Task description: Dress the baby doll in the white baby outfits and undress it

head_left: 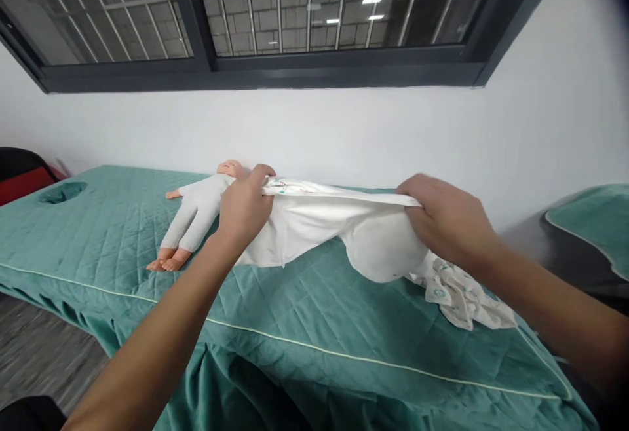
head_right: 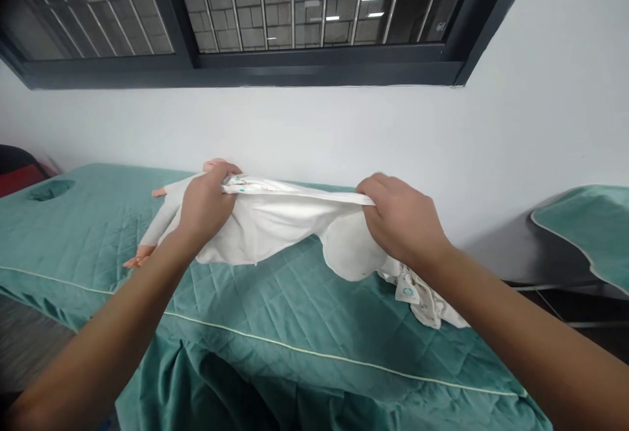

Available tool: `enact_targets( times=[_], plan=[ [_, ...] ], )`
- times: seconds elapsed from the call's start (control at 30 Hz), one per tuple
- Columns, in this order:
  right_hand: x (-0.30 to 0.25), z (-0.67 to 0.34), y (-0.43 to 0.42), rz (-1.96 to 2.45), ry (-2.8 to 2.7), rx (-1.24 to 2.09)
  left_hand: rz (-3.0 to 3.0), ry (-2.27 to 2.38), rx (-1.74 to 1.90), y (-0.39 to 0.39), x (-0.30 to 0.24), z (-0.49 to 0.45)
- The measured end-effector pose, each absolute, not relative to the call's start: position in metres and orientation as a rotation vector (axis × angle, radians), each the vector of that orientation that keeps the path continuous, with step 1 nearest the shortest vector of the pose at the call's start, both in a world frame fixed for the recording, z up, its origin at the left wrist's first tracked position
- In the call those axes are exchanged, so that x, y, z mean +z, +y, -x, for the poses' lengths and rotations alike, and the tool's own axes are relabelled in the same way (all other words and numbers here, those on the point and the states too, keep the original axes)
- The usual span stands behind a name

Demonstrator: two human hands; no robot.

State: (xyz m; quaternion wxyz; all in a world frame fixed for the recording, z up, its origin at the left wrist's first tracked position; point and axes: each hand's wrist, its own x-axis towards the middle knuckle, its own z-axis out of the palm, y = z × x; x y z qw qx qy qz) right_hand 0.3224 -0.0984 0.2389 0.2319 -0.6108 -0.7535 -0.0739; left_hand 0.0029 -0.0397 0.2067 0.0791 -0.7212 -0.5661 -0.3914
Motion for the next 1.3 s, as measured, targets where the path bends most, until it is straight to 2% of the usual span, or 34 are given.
enact_targets(
  times=[0.1,0.17,0.27,0.37,0.5,0.57,0.67,0.8,1.07,1.3],
  plan=[
    [0.222,-0.337,-0.094,1.838,-1.888,0.132,2.193,-1.858,-0.904,-0.040,0.198,0.003],
    [0.214,-0.348,-0.088,1.888,-1.751,0.237,2.226,-1.895,-0.818,-0.038,0.192,0.007],
    [0.208,-0.359,-0.073,1.977,-1.743,0.216,2.295,-1.954,-0.768,-0.030,0.189,0.010],
    [0.200,-0.357,-0.052,2.076,-1.891,0.124,2.274,-2.073,-0.544,-0.017,0.186,0.003],
    [0.156,-0.323,-0.030,2.114,-2.000,-0.110,2.187,-2.097,-0.293,-0.003,0.156,-0.021],
    [0.118,-0.297,-0.027,1.928,-2.134,-0.201,2.186,-2.062,-0.323,-0.002,0.127,-0.039],
    [0.060,-0.257,-0.028,1.651,-2.283,0.074,2.475,-2.043,-0.451,-0.004,0.078,-0.066],
    [0.016,-0.224,-0.027,1.870,-2.086,0.105,2.588,-2.166,-0.502,-0.007,0.038,-0.096],
    [0.011,-0.223,-0.018,2.175,-1.653,0.138,2.348,-2.437,-0.431,-0.009,0.039,-0.112],
    [0.015,-0.224,-0.023,1.951,-1.437,0.053,2.017,-2.527,-0.909,-0.004,0.034,-0.112]
  ],
)
